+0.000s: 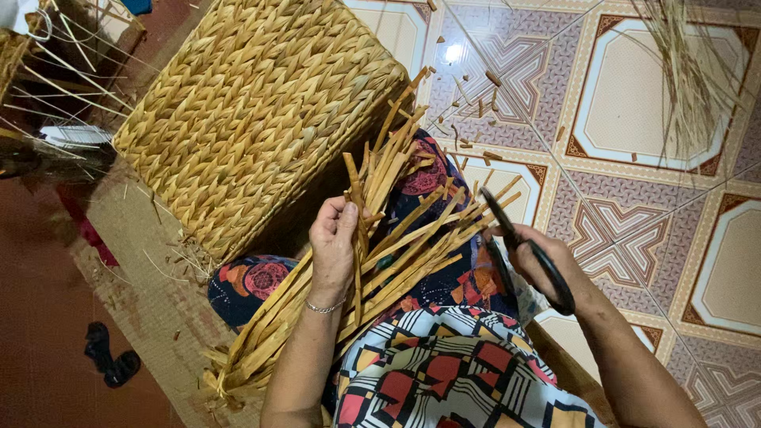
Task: The person sits on a mat and uses scissors to trim the ends of a bundle of dried plant strips held in their left hand. They repeatedly align the strips and cut them to a uniform length, with the cut pieces falling onto the floor.
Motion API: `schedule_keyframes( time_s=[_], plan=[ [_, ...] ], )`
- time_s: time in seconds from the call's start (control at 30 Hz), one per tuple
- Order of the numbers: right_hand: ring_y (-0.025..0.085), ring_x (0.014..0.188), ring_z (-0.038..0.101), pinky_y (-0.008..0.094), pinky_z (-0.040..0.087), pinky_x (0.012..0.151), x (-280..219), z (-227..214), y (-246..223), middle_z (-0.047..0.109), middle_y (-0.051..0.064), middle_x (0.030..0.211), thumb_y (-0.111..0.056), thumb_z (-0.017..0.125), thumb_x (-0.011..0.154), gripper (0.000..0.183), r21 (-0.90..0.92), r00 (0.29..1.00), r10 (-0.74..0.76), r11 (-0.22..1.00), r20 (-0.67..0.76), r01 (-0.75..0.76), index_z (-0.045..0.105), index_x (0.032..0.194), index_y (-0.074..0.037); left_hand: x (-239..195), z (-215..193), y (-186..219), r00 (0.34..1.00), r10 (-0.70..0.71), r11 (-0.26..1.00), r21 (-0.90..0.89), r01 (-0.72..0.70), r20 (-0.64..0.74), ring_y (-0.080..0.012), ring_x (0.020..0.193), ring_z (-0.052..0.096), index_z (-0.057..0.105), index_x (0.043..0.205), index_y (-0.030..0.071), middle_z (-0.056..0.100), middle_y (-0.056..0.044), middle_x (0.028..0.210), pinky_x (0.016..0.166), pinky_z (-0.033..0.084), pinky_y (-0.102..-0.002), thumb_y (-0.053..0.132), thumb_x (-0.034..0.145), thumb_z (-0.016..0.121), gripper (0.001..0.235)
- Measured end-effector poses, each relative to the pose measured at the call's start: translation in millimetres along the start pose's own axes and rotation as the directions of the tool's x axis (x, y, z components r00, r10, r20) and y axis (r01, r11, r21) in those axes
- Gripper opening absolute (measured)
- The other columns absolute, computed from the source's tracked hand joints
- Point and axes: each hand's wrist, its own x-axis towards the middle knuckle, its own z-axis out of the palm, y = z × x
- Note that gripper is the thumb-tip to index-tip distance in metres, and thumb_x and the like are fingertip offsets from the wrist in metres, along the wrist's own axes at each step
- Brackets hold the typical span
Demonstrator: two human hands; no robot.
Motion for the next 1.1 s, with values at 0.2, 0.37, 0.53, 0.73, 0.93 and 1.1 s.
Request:
schedule_keyframes(
  time_s=[0.2,0.37,0.53,0.73,0.93,1.1],
  plan=[
    [0.012,0.056,0.062,0.030,0.053,0.049,0,2,6,0.064,0.001,0.072,-0.053,0.053,0.093,0.070,-0.061,0.996,-0.068,0.996,0.066,0.072,0.052,0.143,-0.004,-3,0,2,1.000,-0.006,0.995,-0.100,0.005,-0.010,-0.0086,0.085,0.066,0.062,0.109,0.001,0.071,-0.006,0.096,0.080,0.054,-0.023,0.017,0.107,0.056,0.017],
    [0.014,0.067,0.061,0.034,0.053,0.059,-10,-4,10,0.063,0.002,0.075,-0.054,0.047,0.098,0.063,-0.010,0.991,-0.107,0.994,0.084,0.108,0.060,0.139,-0.007,-2,-7,3,0.999,0.026,0.992,-0.124,-0.029,-0.026,-0.0102,0.086,0.066,0.061,0.108,0.000,0.071,-0.007,0.097,0.083,0.055,-0.025,0.016,0.107,0.058,0.016],
    [0.014,0.060,0.056,0.032,0.050,0.058,-6,4,8,0.057,0.001,0.065,-0.050,0.046,0.098,0.059,-0.077,0.993,0.008,0.997,0.117,0.001,0.058,0.140,-0.010,-2,-8,3,0.999,0.035,0.986,-0.162,-0.038,-0.019,-0.0110,0.087,0.066,0.061,0.110,0.000,0.071,-0.007,0.097,0.084,0.055,-0.026,0.016,0.107,0.058,0.016],
    [0.010,0.058,0.055,0.028,0.050,0.056,7,21,-1,0.055,-0.002,0.065,-0.041,0.046,0.101,0.052,-0.014,0.990,-0.100,0.995,0.095,0.102,0.054,0.138,-0.005,-5,-8,3,1.000,0.024,0.983,-0.183,-0.027,-0.020,-0.0112,0.087,0.067,0.061,0.111,0.000,0.071,-0.008,0.098,0.083,0.055,-0.026,0.016,0.106,0.058,0.017],
    [0.006,0.052,0.045,0.025,0.038,0.048,3,27,-11,0.050,-0.003,0.063,-0.044,0.042,0.102,0.053,0.160,0.994,0.025,0.986,0.109,-0.043,0.063,0.131,-0.005,-3,-8,9,0.999,0.029,0.982,-0.184,-0.032,-0.019,-0.0112,0.086,0.066,0.061,0.110,0.001,0.071,-0.008,0.098,0.082,0.055,-0.026,0.016,0.107,0.058,0.016],
    [0.007,0.039,0.050,0.024,0.044,0.035,-1,33,-2,0.051,-0.004,0.054,-0.049,0.038,0.101,0.057,0.268,0.998,-0.052,0.963,0.029,0.042,0.064,0.126,-0.005,2,-7,14,0.999,0.028,0.986,-0.165,-0.033,-0.035,-0.0129,0.086,0.069,0.060,0.106,0.002,0.072,-0.009,0.096,0.080,0.056,-0.027,0.016,0.105,0.059,0.014]
  ],
)
